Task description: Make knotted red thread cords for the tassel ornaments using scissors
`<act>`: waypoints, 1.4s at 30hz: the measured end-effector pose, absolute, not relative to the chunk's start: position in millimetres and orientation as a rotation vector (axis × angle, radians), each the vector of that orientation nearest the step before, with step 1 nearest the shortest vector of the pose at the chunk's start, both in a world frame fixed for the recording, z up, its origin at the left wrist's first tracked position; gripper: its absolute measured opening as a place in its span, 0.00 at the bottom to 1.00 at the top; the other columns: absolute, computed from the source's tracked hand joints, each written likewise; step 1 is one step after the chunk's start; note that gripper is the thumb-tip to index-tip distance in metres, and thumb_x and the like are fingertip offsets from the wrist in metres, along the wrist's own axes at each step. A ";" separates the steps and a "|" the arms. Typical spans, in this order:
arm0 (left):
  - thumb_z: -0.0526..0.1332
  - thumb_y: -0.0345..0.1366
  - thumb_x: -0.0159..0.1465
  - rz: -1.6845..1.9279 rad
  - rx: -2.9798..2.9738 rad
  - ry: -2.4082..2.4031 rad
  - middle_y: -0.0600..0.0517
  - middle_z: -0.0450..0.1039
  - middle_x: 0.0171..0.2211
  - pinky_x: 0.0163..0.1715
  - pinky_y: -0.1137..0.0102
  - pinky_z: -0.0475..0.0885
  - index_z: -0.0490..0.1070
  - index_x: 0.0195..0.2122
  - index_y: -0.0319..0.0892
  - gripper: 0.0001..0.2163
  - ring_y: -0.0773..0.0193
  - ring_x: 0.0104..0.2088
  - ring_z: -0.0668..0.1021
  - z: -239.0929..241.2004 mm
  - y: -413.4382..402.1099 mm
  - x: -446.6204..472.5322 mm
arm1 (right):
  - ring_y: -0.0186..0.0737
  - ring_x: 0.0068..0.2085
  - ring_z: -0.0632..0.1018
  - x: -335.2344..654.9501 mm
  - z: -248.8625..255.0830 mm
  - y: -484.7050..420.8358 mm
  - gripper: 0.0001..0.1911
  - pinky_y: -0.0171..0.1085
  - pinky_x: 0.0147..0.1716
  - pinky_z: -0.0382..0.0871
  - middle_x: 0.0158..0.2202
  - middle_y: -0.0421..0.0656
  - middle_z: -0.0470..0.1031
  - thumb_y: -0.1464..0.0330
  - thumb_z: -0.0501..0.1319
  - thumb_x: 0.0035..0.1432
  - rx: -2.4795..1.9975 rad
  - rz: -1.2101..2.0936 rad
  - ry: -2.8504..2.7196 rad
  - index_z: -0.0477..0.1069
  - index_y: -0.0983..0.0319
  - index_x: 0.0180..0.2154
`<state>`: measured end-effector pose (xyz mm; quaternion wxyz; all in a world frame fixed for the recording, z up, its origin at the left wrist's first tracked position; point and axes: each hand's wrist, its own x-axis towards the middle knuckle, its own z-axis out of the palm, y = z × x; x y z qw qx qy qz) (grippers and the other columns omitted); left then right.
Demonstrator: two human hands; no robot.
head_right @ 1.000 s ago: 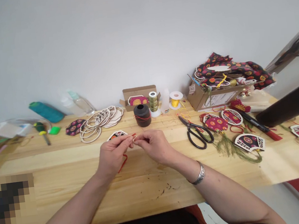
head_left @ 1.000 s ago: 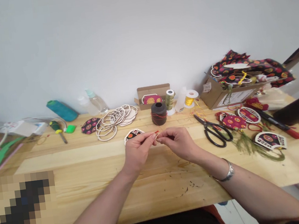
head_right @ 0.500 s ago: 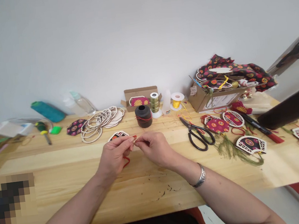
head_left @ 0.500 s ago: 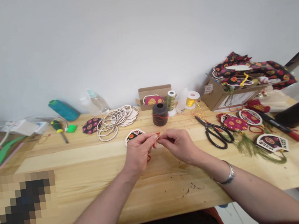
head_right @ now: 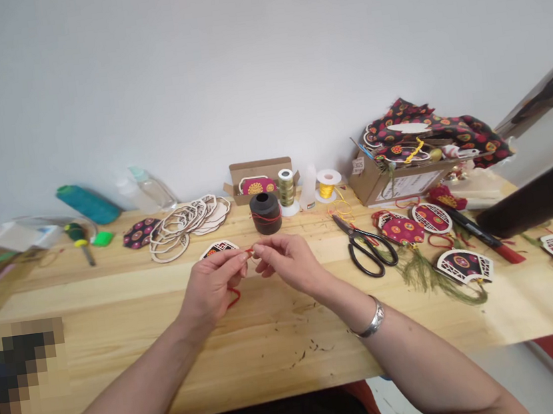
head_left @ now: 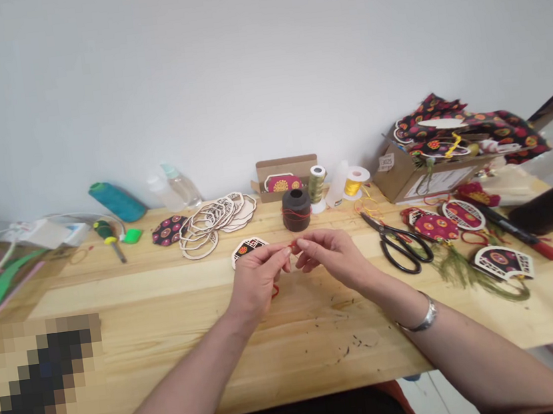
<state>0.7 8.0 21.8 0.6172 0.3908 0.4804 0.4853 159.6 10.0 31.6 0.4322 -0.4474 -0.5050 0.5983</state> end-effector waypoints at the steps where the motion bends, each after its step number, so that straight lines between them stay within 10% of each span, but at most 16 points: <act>1: 0.69 0.37 0.51 1.113 0.905 1.106 0.56 0.68 0.17 0.14 0.77 0.48 0.79 0.27 0.38 0.07 0.76 0.16 0.58 21.7 7.5 0.5 | 0.33 0.28 0.77 158.9 31.9 10.5 0.16 0.34 0.29 0.73 0.28 0.42 0.77 0.58 0.66 0.51 -1.088 1.527 -1.215 0.76 0.64 0.34; 10: 0.68 0.41 0.53 0.995 1.028 1.169 0.56 0.67 0.18 0.11 0.77 0.47 0.78 0.26 0.40 0.09 0.76 0.15 0.57 24.9 4.5 0.3 | 0.27 0.18 0.62 154.1 27.2 10.8 0.12 0.32 0.18 0.56 0.17 0.35 0.68 0.61 0.69 0.45 -1.102 1.418 -1.146 0.75 0.64 0.26; 42: 0.71 0.40 0.48 0.762 0.747 0.940 0.54 0.67 0.16 0.14 0.76 0.38 0.79 0.29 0.34 0.13 0.81 0.12 0.51 28.0 9.3 -2.0 | 0.35 0.28 0.74 163.1 30.5 9.4 0.09 0.34 0.31 0.67 0.25 0.40 0.77 0.70 0.59 0.56 -1.210 1.023 -1.605 0.72 0.61 0.24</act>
